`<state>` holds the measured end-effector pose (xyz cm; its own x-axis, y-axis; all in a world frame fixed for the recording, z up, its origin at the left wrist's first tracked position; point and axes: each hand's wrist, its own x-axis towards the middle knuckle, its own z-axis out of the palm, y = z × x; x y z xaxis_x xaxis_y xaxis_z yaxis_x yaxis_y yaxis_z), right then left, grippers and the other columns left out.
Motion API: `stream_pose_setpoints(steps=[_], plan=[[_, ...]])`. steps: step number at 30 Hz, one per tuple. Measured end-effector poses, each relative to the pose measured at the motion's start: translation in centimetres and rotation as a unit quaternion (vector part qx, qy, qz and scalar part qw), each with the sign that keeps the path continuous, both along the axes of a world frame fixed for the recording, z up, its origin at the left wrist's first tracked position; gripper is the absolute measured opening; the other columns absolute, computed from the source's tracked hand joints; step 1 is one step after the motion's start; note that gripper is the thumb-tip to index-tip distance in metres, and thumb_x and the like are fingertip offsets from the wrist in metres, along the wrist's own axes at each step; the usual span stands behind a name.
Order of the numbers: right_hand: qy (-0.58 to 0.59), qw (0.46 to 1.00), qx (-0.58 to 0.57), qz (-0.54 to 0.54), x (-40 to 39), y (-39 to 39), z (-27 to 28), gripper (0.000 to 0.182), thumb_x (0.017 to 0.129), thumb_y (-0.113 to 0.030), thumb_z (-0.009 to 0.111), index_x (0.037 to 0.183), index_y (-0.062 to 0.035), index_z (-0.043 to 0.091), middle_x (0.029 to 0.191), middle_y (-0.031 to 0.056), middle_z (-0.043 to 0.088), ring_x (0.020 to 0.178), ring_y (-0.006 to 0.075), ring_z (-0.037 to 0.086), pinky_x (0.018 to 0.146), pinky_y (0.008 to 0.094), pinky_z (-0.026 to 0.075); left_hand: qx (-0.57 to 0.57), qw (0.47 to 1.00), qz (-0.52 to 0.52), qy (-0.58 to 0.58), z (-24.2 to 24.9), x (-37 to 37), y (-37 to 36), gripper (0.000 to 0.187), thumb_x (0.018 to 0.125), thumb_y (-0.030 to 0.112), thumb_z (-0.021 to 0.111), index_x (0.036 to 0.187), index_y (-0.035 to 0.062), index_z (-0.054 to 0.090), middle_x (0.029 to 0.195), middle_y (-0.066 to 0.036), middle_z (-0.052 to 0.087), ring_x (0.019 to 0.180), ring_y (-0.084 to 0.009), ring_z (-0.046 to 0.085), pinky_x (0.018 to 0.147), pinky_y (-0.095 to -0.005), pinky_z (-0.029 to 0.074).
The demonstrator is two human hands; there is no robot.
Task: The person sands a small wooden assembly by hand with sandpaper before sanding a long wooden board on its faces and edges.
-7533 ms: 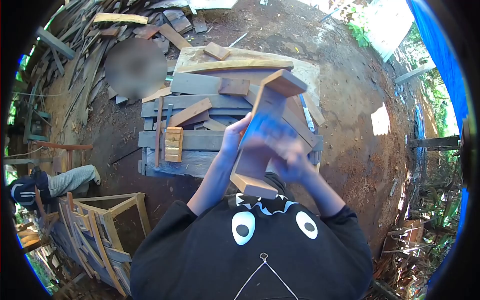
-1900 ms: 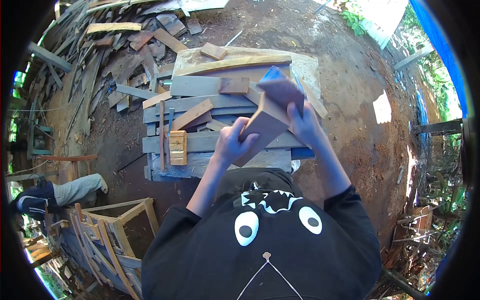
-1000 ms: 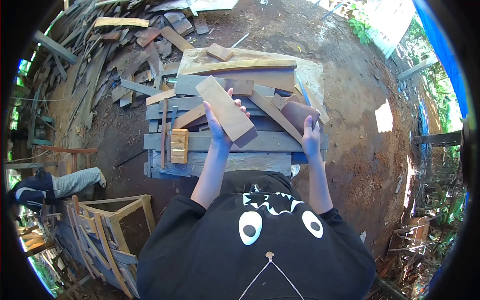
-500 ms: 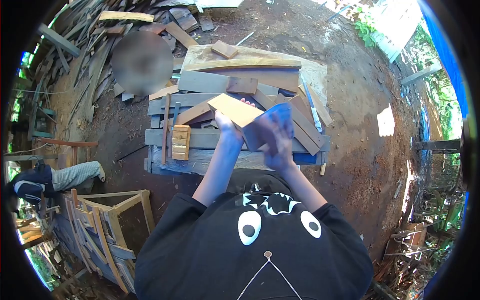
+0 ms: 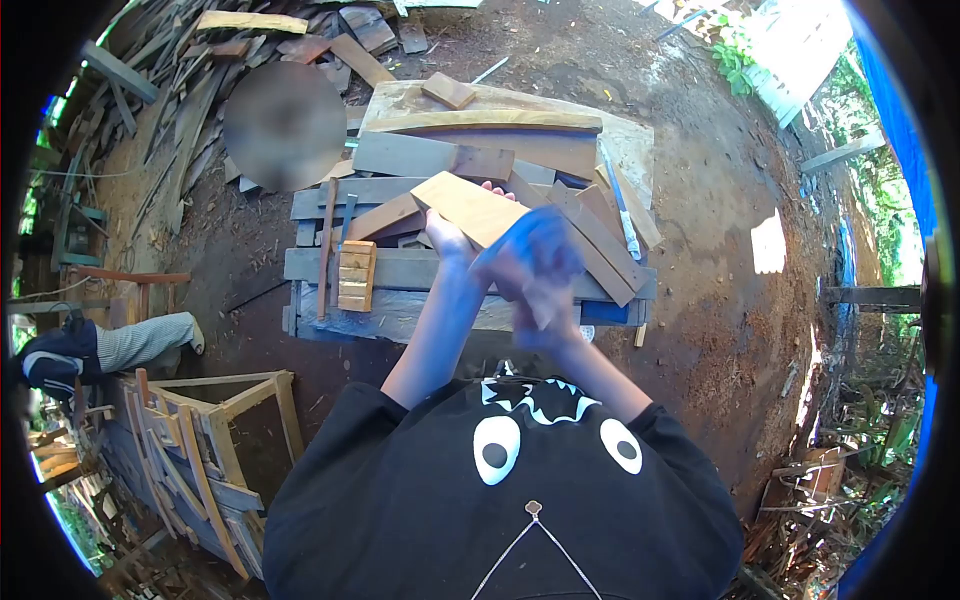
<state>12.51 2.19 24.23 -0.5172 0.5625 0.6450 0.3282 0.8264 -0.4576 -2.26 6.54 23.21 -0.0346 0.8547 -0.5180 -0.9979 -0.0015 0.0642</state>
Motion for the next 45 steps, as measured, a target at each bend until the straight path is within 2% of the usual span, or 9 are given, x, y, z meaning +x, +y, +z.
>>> stream_pose_setpoints(steps=[2, 7, 10, 17, 29, 33, 37, 41, 45], plan=[[-0.094, 0.995, 0.012, 0.028, 0.4, -1.9, -0.9, 0.045, 0.070, -0.017, 0.048, 0.111, 0.0008, 0.052, 0.122, 0.0159, 0.050, 0.124, 0.0376, 0.033, 0.103, 0.0505, 0.013, -0.010, 1.000, 0.010, -0.001, 0.3, 0.1, 0.1, 0.071, 0.085, 0.056, 0.008, 0.102, -0.0025, 0.045, 0.086, -0.019, 0.053, 0.081, -0.0337, 0.054, 0.074, -0.0445, 0.046], [0.126, 0.985, -0.113, -0.043, -0.1, 0.3, -0.7, 0.042, 0.085, -0.027, 0.037, 0.113, -0.0007, 0.052, 0.122, 0.0160, 0.049, 0.125, 0.0357, 0.032, 0.104, 0.0464, 0.014, -0.007, 0.994, 0.020, 0.109, 2.7, 2.3, -0.9, 0.076, 0.084, 0.061, 0.004, 0.104, -0.0001, 0.045, 0.084, -0.018, 0.053, 0.078, -0.0341, 0.054, 0.070, -0.0460, 0.046], [0.016, 1.000, -0.009, -0.018, -0.4, -0.6, 2.0, 0.052, 0.088, -0.038, 0.031, 0.115, 0.0024, 0.051, 0.117, 0.0171, 0.052, 0.123, 0.0361, 0.035, 0.104, 0.0457, 0.016, 0.003, 0.997, 0.045, 0.070, 2.8, 2.3, -0.9, 0.076, 0.084, 0.062, 0.003, 0.105, 0.0019, 0.045, 0.081, -0.016, 0.053, 0.073, -0.0329, 0.054, 0.067, -0.0448, 0.046], [0.184, 0.976, -0.105, -0.043, -0.4, -0.5, 1.7, 0.043, 0.080, -0.013, 0.040, 0.119, 0.0018, 0.048, 0.115, 0.0223, 0.052, 0.123, 0.0375, 0.034, 0.102, 0.0476, 0.022, 0.040, 0.975, 0.090, 0.198, 4.7, 3.4, -1.7, 0.075, 0.086, 0.060, 0.004, 0.112, 0.0014, 0.043, 0.087, -0.016, 0.053, 0.078, -0.0302, 0.054, 0.070, -0.0441, 0.046], [0.020, 0.999, -0.018, -0.036, 1.1, -0.8, 2.8, 0.041, 0.085, -0.022, 0.038, 0.113, 0.0052, 0.052, 0.119, 0.0198, 0.051, 0.125, 0.0369, 0.032, 0.102, 0.0474, 0.021, 0.100, 0.972, 0.081, 0.197, 4.4, 2.9, -2.1, 0.076, 0.085, 0.062, 0.006, 0.115, 0.0019, 0.042, 0.087, -0.016, 0.054, 0.076, -0.0276, 0.054, 0.070, -0.0433, 0.046], [0.182, 0.979, -0.084, -0.042, 0.0, -0.7, 2.3, 0.041, 0.075, -0.011, 0.041, 0.113, 0.0018, 0.054, 0.120, 0.0176, 0.051, 0.124, 0.0358, 0.034, 0.101, 0.0480, 0.024, 0.126, 0.969, 0.074, 0.197, 4.3, 3.1, -2.4, 0.076, 0.085, 0.062, 0.007, 0.115, 0.0018, 0.042, 0.087, -0.016, 0.054, 0.075, -0.0278, 0.054, 0.069, -0.0433, 0.046], [-0.002, 0.999, -0.050, -0.015, 1.6, -1.8, 2.5, 0.042, 0.073, -0.009, 0.042, 0.111, 0.0044, 0.054, 0.118, 0.0190, 0.052, 0.125, 0.0367, 0.033, 0.103, 0.0475, 0.020, 0.108, 0.970, 0.089, 0.201, 4.3, 3.0, -2.4, 0.075, 0.086, 0.061, 0.008, 0.115, 0.0014, 0.042, 0.087, -0.015, 0.054, 0.075, -0.0286, 0.054, 0.069, -0.0437, 0.046], [0.210, 0.971, -0.116, -0.023, -0.2, -1.0, 2.2, 0.045, 0.072, -0.004, 0.040, 0.115, 0.0056, 0.050, 0.120, 0.0193, 0.050, 0.124, 0.0348, 0.034, 0.103, 0.0487, 0.018, 0.091, 0.966, 0.095, 0.224, 4.3, 3.5, -2.5, 0.070, 0.087, 0.058, 0.010, 0.115, 0.0020, 0.042, 0.089, -0.015, 0.053, 0.077, -0.0285, 0.054, 0.070, -0.0437, 0.046], [0.028, 0.996, -0.079, 0.006, 0.7, -2.2, 2.6, 0.054, 0.070, 0.002, 0.042, 0.123, 0.0073, 0.038, 0.120, 0.0231, 0.049, 0.123, 0.0389, 0.034, 0.104, 0.0477, 0.019, 0.061, 0.964, 0.136, 0.222, 3.8, 2.9, -2.8, 0.064, 0.089, 0.055, 0.012, 0.116, 0.0032, 0.041, 0.098, -0.013, 0.051, 0.082, -0.0272, 0.054, 0.072, -0.0436, 0.047]])
